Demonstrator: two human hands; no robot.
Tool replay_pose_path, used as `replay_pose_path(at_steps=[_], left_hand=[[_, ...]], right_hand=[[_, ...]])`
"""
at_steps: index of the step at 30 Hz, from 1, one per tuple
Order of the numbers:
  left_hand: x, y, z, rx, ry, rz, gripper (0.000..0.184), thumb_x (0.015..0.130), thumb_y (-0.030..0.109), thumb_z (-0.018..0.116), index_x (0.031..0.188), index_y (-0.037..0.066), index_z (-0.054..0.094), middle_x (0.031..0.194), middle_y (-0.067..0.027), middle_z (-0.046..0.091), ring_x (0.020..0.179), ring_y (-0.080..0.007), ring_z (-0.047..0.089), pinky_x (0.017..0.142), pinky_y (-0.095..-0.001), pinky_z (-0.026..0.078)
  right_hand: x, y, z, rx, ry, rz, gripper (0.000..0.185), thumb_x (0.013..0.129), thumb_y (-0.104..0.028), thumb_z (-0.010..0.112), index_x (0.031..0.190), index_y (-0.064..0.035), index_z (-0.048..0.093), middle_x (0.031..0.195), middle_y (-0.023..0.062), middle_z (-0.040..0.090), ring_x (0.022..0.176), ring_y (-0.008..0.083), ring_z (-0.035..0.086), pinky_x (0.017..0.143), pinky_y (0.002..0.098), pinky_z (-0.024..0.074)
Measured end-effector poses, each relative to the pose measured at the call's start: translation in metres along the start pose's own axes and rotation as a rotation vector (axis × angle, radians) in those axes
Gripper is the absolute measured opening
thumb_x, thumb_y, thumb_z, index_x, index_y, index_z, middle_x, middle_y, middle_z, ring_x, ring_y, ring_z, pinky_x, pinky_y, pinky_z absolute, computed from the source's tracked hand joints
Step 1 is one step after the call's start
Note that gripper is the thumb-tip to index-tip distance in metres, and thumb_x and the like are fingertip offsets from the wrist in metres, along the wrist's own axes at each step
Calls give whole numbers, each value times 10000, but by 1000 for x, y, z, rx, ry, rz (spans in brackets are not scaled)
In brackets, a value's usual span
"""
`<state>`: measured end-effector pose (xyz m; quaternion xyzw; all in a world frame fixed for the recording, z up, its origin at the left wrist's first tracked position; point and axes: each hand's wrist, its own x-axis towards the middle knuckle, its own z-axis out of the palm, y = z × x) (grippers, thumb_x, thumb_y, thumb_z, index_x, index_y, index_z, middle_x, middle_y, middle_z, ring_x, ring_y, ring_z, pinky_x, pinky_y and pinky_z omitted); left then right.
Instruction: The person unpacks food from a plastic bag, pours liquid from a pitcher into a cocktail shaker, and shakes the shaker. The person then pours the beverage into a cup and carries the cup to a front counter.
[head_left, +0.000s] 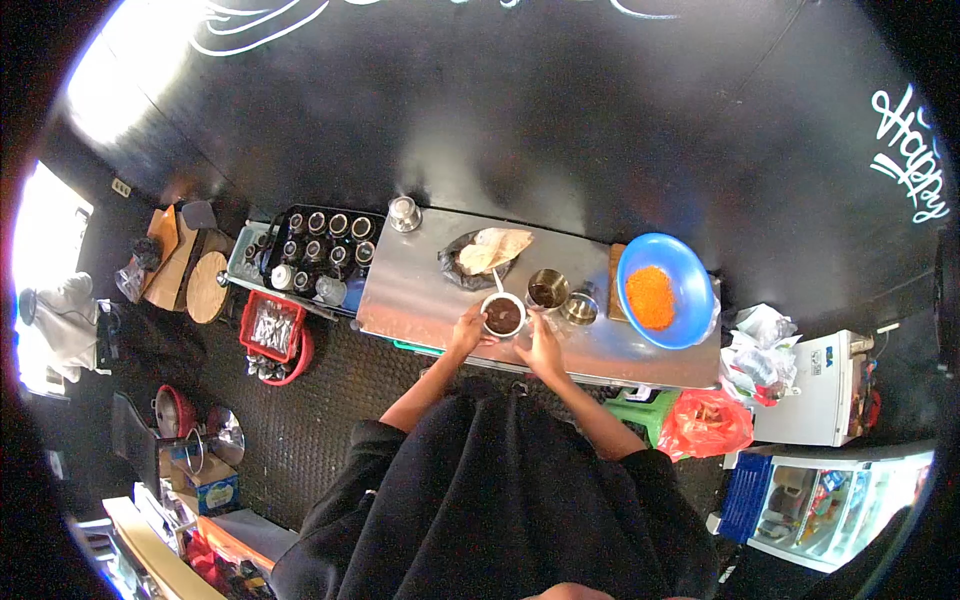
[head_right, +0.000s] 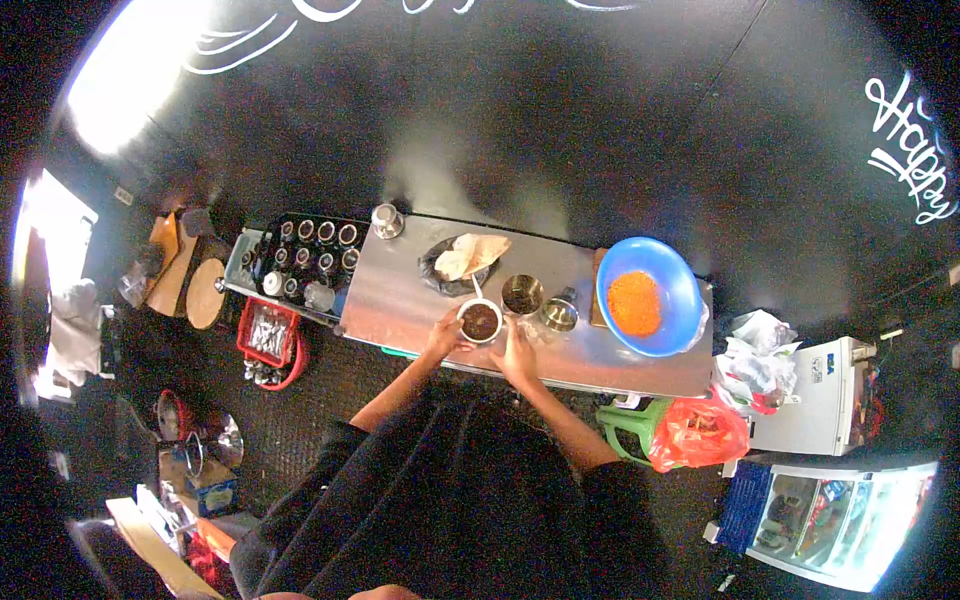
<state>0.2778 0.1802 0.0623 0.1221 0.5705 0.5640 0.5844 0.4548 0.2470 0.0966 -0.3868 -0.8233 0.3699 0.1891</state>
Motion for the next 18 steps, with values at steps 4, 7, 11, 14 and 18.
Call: replay_pose_path(at_steps=[4, 7, 11, 14, 18], left_hand=[[0, 3, 0, -3, 4, -17, 443, 944, 118, 398, 1372, 225, 351, 1173, -139, 549, 599, -255, 657, 512, -321, 580], [0, 6, 3, -16, -23, -26, 468, 937, 90, 378, 1378, 242, 341, 1193, -138, 538, 609, -250, 656, 530, -323, 584], [5, 5, 0, -21, -44, -24, 515, 906, 78, 370, 1382, 269, 336, 1196, -136, 540, 628, -242, 654, 562, -319, 587], [5, 5, -2, -4, -29, -33, 534, 871, 105, 375, 1379, 268, 352, 1167, -135, 559, 639, -241, 655, 548, -317, 582], [2, 3, -2, -51, 45, -26, 543, 851, 120, 383, 1376, 256, 368, 1068, -130, 607, 627, -234, 653, 524, -315, 575]], right_hand=[[7, 8, 28, 182, -8, -15, 847, 656, -278, 794, 1298, -47, 293, 1095, 182, 575, 879, 263, 626, 740, 364, 509], [15, 2, 35, 197, 4, 82, 835, 648, -230, 809, 1273, -48, 286, 1026, 156, 612, 812, 257, 651, 713, 344, 532], [19, 4, 41, 320, 67, 107, 817, 632, -184, 821, 1255, -41, 311, 1036, 149, 611, 825, 240, 656, 701, 334, 541], [18, -1, 35, 317, 127, 21, 806, 613, -151, 832, 1239, -32, 337, 1034, 142, 608, 828, 228, 659, 689, 321, 546], [16, -7, 28, 392, 85, 106, 797, 597, -166, 846, 1218, -44, 362, 1006, 136, 603, 834, 209, 651, 692, 316, 546]])
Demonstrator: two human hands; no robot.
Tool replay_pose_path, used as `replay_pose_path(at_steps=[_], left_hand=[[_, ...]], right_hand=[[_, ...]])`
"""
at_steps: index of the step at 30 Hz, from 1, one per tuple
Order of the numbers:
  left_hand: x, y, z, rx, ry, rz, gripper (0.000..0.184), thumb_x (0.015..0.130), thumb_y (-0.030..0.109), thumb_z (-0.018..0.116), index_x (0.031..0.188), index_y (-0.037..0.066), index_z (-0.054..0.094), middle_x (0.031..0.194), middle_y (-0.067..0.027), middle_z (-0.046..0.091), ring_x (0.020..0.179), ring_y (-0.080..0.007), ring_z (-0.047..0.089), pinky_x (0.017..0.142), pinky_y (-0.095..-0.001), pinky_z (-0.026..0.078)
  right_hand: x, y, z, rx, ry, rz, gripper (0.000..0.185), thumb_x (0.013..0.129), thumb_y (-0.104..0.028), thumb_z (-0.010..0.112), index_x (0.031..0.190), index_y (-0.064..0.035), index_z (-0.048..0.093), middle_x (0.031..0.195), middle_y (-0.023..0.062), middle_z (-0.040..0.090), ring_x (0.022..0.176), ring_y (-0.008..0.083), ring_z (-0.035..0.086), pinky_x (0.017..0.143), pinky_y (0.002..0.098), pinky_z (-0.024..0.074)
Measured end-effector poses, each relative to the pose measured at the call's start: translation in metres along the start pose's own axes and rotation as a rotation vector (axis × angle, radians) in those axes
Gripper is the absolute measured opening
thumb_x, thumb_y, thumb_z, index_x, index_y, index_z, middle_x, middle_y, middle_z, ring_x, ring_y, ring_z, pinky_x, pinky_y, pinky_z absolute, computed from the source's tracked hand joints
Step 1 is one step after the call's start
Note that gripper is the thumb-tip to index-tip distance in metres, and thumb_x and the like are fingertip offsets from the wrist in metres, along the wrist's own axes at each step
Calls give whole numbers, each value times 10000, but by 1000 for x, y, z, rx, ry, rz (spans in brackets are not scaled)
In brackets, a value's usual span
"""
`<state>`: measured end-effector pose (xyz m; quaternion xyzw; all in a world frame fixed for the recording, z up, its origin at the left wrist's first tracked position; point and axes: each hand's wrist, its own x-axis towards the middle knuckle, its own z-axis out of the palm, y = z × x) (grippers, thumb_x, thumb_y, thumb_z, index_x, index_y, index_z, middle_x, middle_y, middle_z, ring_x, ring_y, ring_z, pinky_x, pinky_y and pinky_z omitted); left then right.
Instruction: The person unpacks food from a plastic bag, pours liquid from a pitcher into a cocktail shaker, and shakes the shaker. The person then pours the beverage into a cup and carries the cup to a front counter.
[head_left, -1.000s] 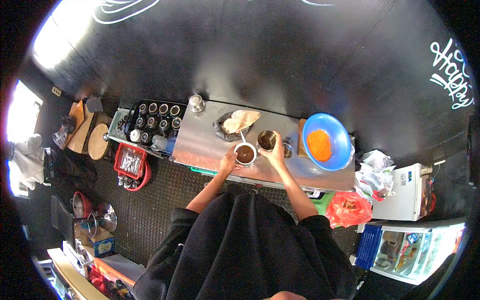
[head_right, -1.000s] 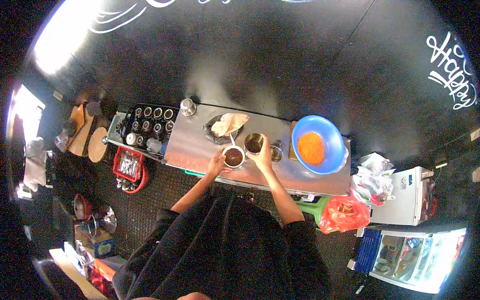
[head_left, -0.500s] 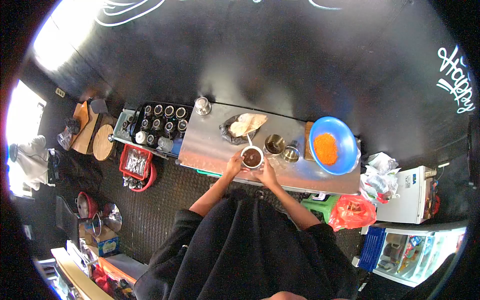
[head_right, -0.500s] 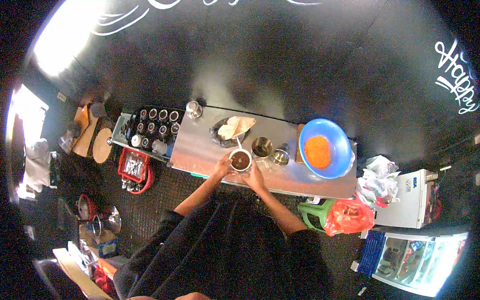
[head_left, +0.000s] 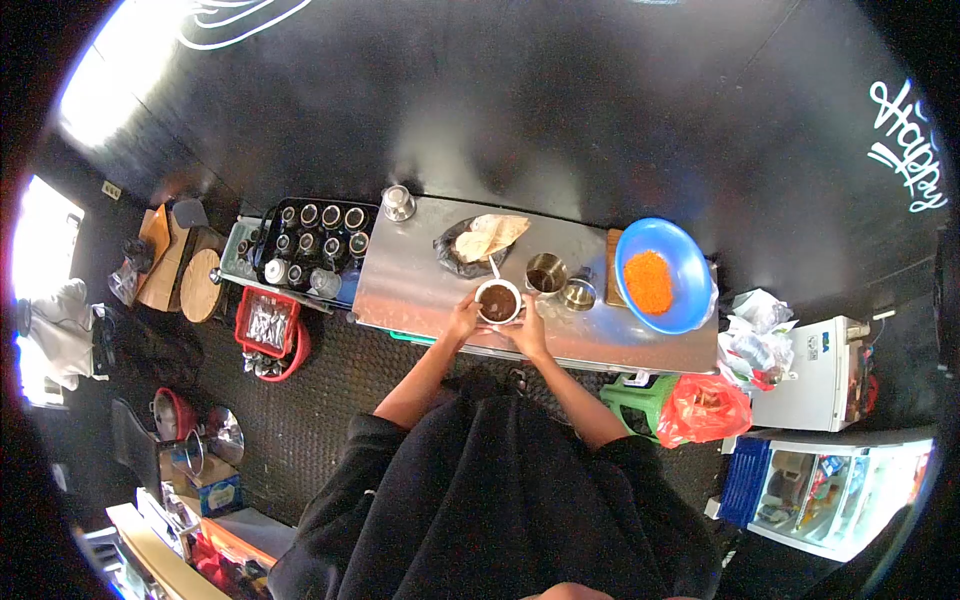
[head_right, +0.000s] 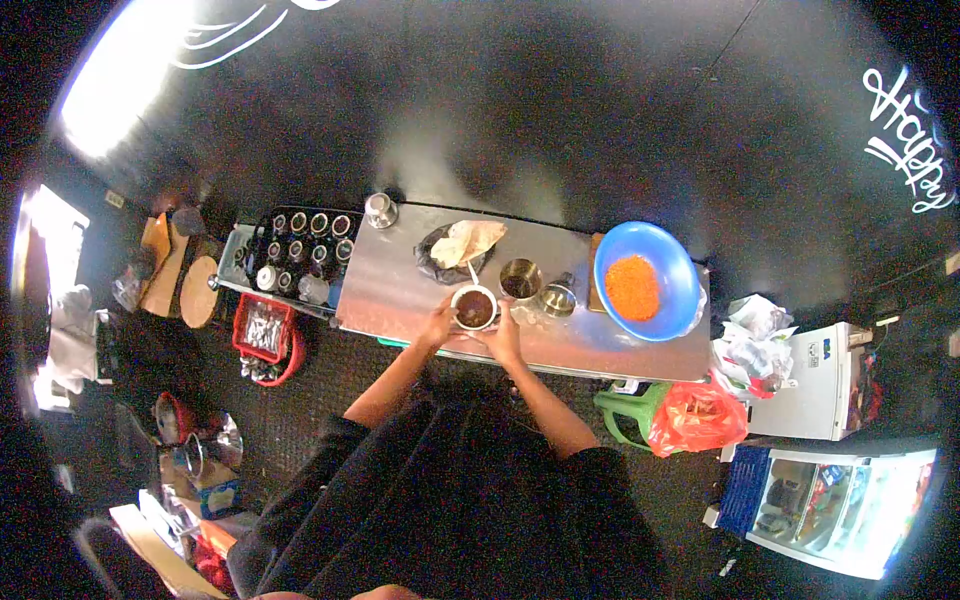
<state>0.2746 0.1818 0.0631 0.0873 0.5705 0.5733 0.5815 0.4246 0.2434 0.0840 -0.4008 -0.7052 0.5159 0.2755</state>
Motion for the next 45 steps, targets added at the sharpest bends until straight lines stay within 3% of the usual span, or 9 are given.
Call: replay_pose_path(at_steps=[12, 14, 18, 23, 26, 27, 32, 34, 45], left_hand=[[-69, 54, 21, 333, 351, 287, 410, 864, 92, 434, 1266, 116, 511, 852, -173, 643, 577, -220, 659, 491, -329, 570], [-78, 57, 19, 322, 351, 332, 406, 868, 93, 431, 1266, 103, 509, 826, -167, 647, 575, -215, 659, 497, -323, 570], [-103, 66, 21, 277, 383, 414, 390, 881, 94, 429, 1263, 73, 504, 750, -146, 649, 567, -200, 658, 496, -309, 566], [-146, 77, 18, 40, 329, 456, 403, 903, 95, 421, 1302, 50, 453, 776, -151, 646, 567, -199, 658, 518, -298, 566], [-178, 90, 12, -6, 347, 429, 413, 909, 101, 423, 1320, 58, 433, 781, -157, 644, 572, -201, 658, 523, -297, 566], [-196, 99, 11, 57, 345, 395, 424, 929, 148, 407, 1334, 23, 388, 1123, -190, 556, 643, -241, 664, 574, -306, 582], [-244, 112, -16, 46, 369, 453, 429, 943, 161, 416, 1347, 26, 364, 1035, -175, 590, 622, -210, 653, 585, -314, 581], [-262, 113, -32, 64, 435, 478, 401, 946, 189, 437, 1328, 69, 419, 896, -146, 637, 595, -167, 651, 538, -284, 556], [-370, 113, -126, 273, 777, 789, 376, 967, 272, 415, 1289, 85, 466, 1075, -93, 581, 834, -124, 564, 665, -267, 487]], right_hand=[[10, -66, -18, -46, -219, -35, 700, 578, -230, 863, 1064, -56, 390, 969, 111, 606, 894, 181, 618, 674, 305, 544], [10, -81, -21, -53, -149, -306, 743, 533, -259, 880, 1060, -51, 398, 957, 131, 609, 900, 250, 620, 755, 359, 503], [16, -90, -19, 11, -217, -324, 806, 519, -272, 886, 1110, -43, 389, 1055, 163, 591, 999, 272, 586, 838, 373, 474], [11, -135, -19, 68, -410, -388, 973, 493, -190, 888, 1318, -59, 389, 1192, 151, 550, 1105, 264, 540, 909, 376, 457], [2, -161, -12, 87, -465, -427, 929, 494, -180, 887, 1292, -52, 430, 1205, 143, 545, 1107, 251, 540, 915, 365, 457], [-1, -171, -8, 113, -481, -437, 899, 493, -173, 887, 1271, -45, 456, 1209, 138, 542, 1099, 241, 544, 898, 355, 471], [-26, -215, 20, 229, -581, -293, 896, 475, -151, 891, 1260, -39, 475, 1186, 133, 551, 1064, 231, 563, 844, 344, 503], [-33, -223, 37, 146, -614, -413, 884, 511, 5, 848, 1292, -37, 435, 1261, 91, 492, 1099, 204, 525, 787, 332, 564], [-100, -305, 152, 157, -799, -521, 832, 484, 13, 857, 1232, -10, 491, 1165, 70, 514, 1092, 195, 530, 879, 333, 508]])
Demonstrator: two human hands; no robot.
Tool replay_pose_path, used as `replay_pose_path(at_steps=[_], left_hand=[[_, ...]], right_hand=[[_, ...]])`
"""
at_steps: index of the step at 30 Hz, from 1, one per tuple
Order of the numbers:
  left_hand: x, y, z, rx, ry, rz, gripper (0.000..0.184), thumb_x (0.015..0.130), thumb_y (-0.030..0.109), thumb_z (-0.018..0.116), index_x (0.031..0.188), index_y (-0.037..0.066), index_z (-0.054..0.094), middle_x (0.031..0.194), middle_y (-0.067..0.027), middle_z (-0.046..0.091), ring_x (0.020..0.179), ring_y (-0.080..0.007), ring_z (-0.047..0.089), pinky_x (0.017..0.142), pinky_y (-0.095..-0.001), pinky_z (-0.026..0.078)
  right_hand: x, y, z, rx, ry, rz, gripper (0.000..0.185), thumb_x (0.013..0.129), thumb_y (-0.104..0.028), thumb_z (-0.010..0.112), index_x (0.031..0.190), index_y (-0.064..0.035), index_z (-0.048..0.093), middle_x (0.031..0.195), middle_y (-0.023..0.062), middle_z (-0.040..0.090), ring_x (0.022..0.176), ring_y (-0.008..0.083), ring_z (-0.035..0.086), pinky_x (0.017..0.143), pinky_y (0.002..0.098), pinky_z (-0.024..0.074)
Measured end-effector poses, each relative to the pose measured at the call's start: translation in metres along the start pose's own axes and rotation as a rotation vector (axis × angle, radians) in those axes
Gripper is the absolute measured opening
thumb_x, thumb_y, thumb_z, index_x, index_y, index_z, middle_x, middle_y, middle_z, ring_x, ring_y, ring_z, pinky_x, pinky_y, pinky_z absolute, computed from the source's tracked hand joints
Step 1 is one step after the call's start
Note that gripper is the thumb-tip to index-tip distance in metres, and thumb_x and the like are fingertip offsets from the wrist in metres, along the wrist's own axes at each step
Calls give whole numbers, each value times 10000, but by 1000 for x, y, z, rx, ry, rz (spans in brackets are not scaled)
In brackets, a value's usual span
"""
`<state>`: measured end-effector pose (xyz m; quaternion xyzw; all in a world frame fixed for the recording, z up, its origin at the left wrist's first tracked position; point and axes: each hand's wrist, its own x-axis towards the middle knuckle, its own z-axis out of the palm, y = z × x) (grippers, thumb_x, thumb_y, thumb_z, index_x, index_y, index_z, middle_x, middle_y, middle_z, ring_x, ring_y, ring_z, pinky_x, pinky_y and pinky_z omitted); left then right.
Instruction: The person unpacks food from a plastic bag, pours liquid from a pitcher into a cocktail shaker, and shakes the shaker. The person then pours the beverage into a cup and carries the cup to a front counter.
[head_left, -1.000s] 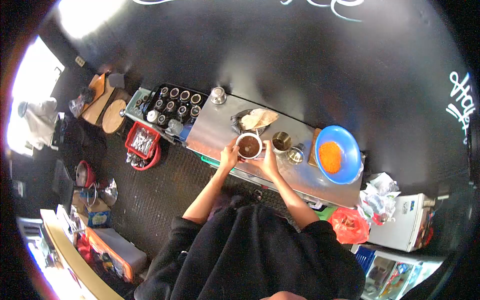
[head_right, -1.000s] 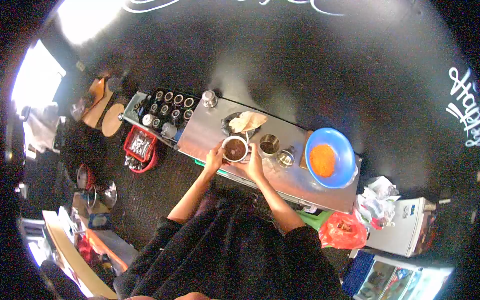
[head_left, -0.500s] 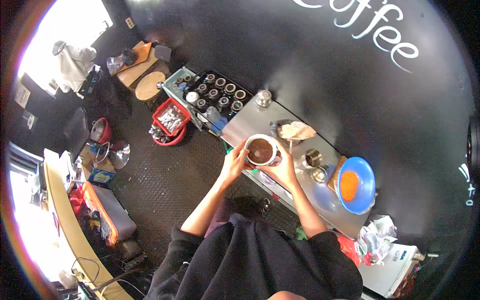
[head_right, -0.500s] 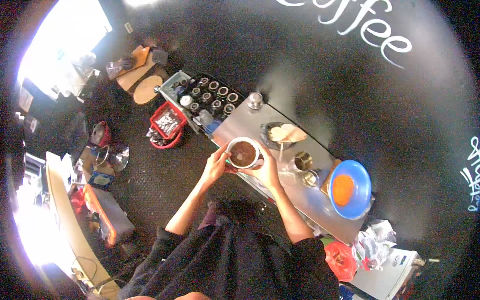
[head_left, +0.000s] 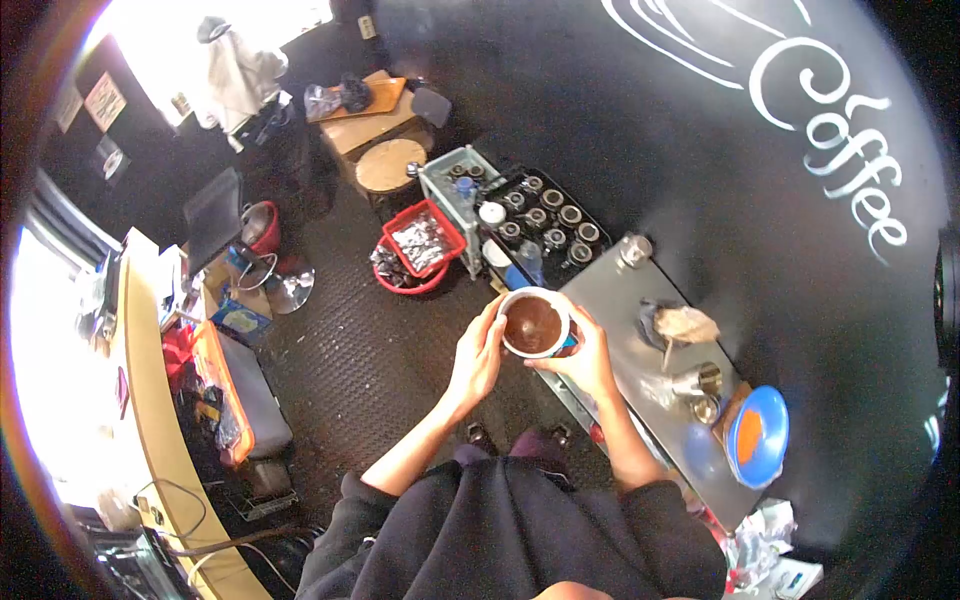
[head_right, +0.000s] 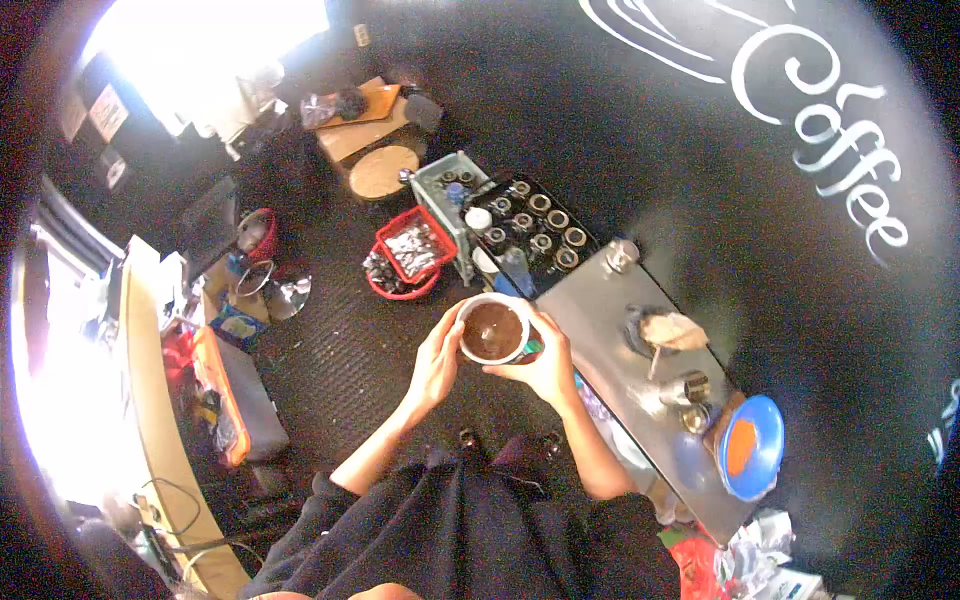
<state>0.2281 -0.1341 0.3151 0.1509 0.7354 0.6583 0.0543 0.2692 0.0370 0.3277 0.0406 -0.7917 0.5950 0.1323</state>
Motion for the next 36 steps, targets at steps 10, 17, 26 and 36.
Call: replay_pose_path(at_steps=[10, 17, 26, 36], left_hand=[[29, -4, -131, -171, 342, -101, 423, 952, 332, 450, 1315, 113, 452, 1168, -49, 532, 1023, -142, 523, 750, -289, 509], [56, 2, -214, -204, 656, -199, 454, 944, 344, 465, 1332, 110, 430, 1077, -53, 541, 981, -124, 548, 757, -287, 519], [49, -6, -338, -294, 963, -243, 442, 950, 322, 442, 1335, 108, 414, 1228, -26, 526, 975, -109, 571, 710, -241, 487], [0, -17, -511, -280, 1255, -104, 442, 921, 334, 526, 1314, 140, 465, 875, 18, 502, 803, -56, 547, 685, -225, 525]], right_hand=[[118, -23, 119, 90, -359, -105, 866, 480, -5, 867, 1243, 14, 458, 1190, 73, 493, 1108, 191, 516, 828, 310, 550], [211, -40, 214, 293, -631, -61, 836, 480, -174, 895, 1209, -4, 521, 1181, 112, 551, 1056, 194, 556, 883, 321, 481], [284, -66, 374, 313, -921, -293, 790, 476, -196, 897, 1166, -14, 557, 1041, 63, 594, 966, 151, 566, 827, 302, 475], [308, -138, 590, 474, -1373, -198, 838, 495, -128, 884, 1230, -16, 498, 1139, 54, 572, 1037, 132, 539, 911, 306, 439]])
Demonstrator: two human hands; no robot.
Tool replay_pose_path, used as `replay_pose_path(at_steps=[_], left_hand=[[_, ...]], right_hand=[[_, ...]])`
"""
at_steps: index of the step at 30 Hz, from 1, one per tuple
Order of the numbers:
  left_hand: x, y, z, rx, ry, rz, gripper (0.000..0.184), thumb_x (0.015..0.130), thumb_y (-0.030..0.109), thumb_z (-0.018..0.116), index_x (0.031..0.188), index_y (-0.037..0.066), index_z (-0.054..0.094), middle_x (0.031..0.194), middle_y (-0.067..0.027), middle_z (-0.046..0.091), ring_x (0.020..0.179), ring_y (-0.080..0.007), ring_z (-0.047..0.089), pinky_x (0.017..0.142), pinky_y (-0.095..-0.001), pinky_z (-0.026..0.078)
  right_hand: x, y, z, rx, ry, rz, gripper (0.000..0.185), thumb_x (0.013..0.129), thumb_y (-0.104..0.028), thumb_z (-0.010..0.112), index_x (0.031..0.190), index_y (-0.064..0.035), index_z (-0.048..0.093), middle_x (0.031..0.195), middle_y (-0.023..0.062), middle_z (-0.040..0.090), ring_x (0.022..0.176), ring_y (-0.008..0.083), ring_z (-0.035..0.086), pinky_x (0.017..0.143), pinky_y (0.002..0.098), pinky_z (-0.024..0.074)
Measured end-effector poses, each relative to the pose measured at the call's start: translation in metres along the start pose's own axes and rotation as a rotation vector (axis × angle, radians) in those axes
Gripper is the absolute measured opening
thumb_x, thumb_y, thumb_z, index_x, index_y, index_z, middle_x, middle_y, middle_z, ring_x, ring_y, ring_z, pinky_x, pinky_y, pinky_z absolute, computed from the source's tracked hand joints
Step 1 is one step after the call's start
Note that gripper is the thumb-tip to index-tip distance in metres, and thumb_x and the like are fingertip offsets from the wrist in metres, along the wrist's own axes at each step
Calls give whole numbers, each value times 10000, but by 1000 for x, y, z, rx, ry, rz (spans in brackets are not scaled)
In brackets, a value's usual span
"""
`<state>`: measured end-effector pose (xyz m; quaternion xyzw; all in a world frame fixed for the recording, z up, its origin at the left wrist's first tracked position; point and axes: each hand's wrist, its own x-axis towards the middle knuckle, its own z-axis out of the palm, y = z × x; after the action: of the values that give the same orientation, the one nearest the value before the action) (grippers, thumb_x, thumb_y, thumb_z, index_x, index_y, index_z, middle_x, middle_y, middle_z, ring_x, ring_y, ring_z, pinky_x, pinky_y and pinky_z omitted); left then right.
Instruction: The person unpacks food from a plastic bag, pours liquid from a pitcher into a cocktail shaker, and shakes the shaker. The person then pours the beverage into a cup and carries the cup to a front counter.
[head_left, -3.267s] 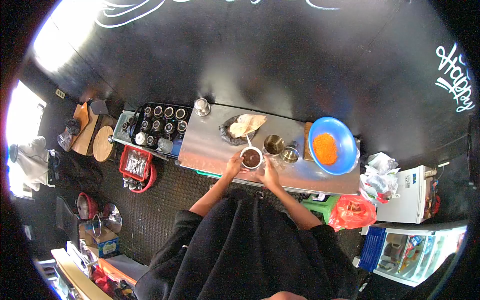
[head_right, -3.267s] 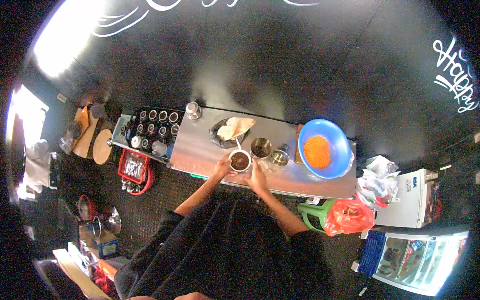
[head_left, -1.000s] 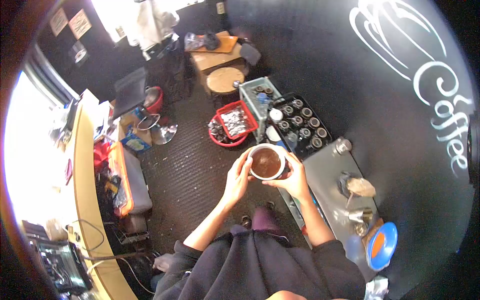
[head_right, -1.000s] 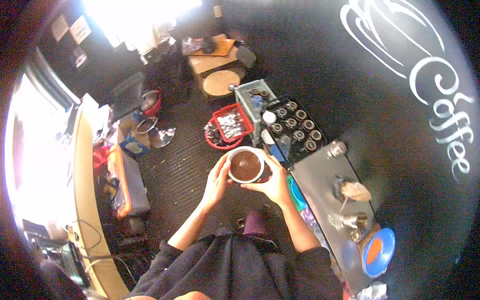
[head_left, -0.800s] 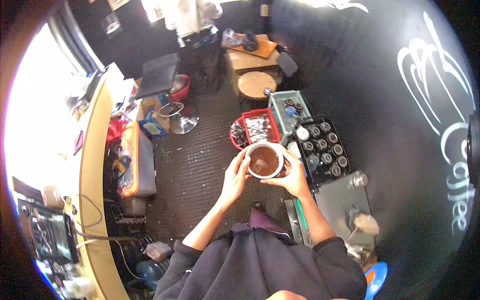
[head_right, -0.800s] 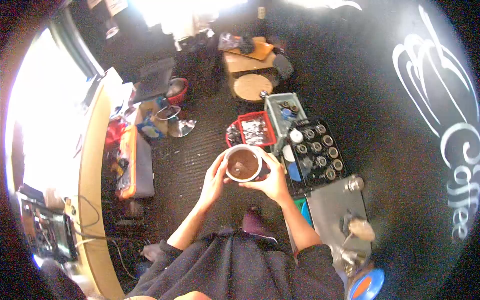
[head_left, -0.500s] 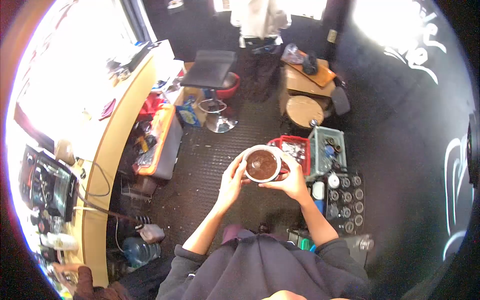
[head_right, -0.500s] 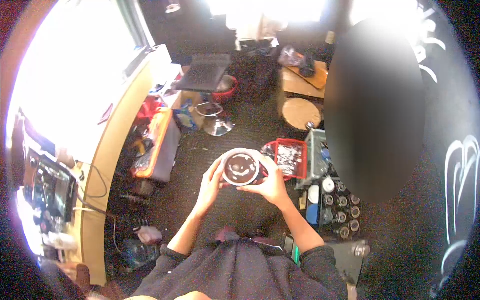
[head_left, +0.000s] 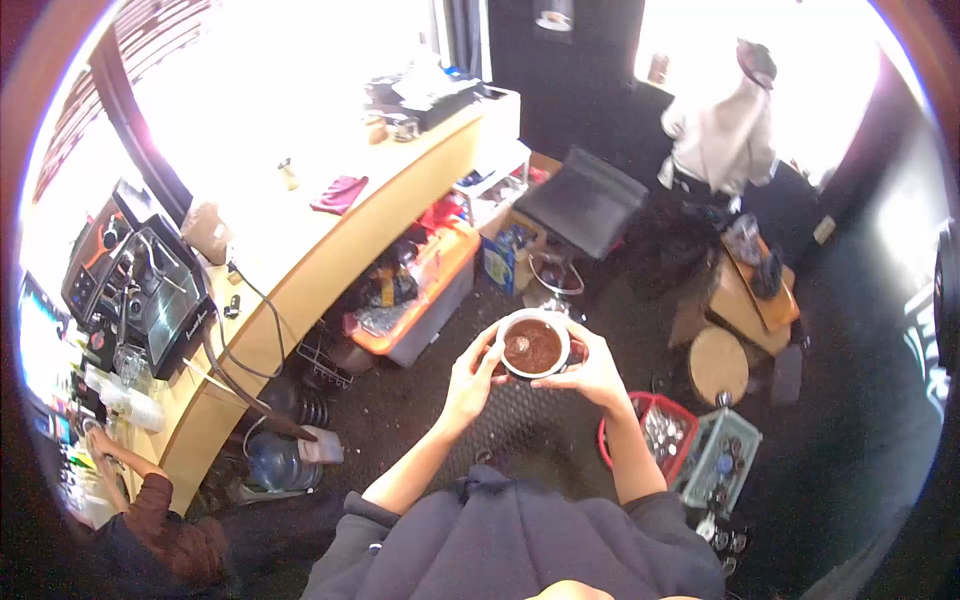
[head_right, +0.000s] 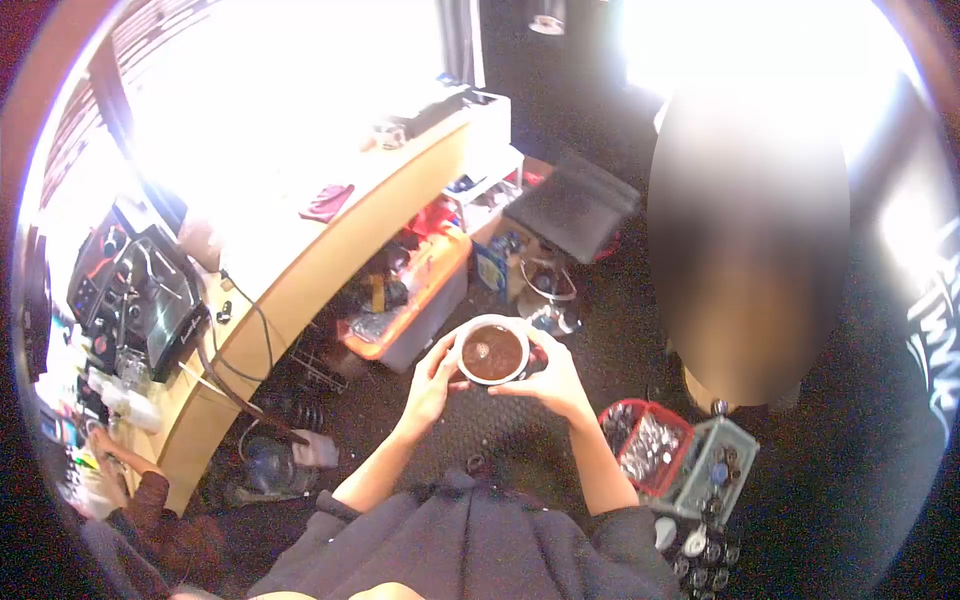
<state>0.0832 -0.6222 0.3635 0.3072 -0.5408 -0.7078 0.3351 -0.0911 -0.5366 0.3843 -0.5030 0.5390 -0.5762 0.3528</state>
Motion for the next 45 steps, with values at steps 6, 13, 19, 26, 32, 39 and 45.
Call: replay_pose_path(at_steps=[6, 13, 19, 26, 32, 39, 45], left_hand=[[94, 35, -56, -49, 130, 79, 404, 926, 263, 528, 1290, 95, 481, 807, 24, 473, 740, -50, 541, 695, -255, 549], [211, 47, -118, -119, 290, 189, 418, 918, 288, 531, 1282, 89, 482, 875, 8, 526, 782, -67, 574, 689, -256, 549], [282, 66, -167, -180, 437, 258, 420, 929, 244, 490, 1291, 37, 439, 957, -71, 601, 777, -135, 633, 691, -285, 565], [353, 75, -253, -101, 604, 326, 365, 925, 191, 491, 1243, 11, 500, 1015, -75, 622, 832, -122, 623, 732, -247, 536], [402, 92, -338, 15, 631, 244, 352, 914, 188, 511, 1209, -2, 549, 998, -55, 648, 933, -85, 577, 803, -213, 464], [464, 95, -424, 296, 725, 179, 391, 892, 235, 554, 1185, -23, 556, 1093, -142, 636, 985, -136, 590, 880, -238, 429], [497, 106, -465, 23, 652, -16, 364, 903, 196, 539, 1223, 24, 543, 940, -83, 647, 801, -143, 627, 695, -276, 550]], right_hand=[[140, 7, 22, 58, -171, -84, 782, 522, -102, 858, 1218, -18, 509, 1127, 41, 579, 1032, 116, 536, 901, 285, 432], [300, 31, 40, 38, -397, -104, 850, 512, -49, 849, 1264, 29, 460, 1175, 75, 561, 1065, 145, 533, 943, 298, 420], [421, 61, 73, 57, -509, -172, 865, 506, -129, 869, 1255, 37, 470, 1137, 106, 570, 996, 139, 566, 862, 287, 459], [532, 97, 136, 92, -638, -140, 927, 497, -124, 877, 1275, 92, 420, 1161, 146, 577, 1021, 159, 567, 878, 293, 461], [606, 116, 195, 62, -650, -134, 913, 502, -86, 863, 1287, 62, 422, 1122, 124, 591, 961, 140, 590, 826, 275, 491], [675, 160, 255, 171, -593, 17, 932, 503, -28, 842, 1307, 78, 384, 1097, 138, 607, 842, 150, 638, 693, 261, 535], [717, 185, 286, 130, -552, -17, 943, 501, -36, 844, 1316, 60, 379, 1112, 159, 596, 868, 187, 644, 702, 279, 550]])
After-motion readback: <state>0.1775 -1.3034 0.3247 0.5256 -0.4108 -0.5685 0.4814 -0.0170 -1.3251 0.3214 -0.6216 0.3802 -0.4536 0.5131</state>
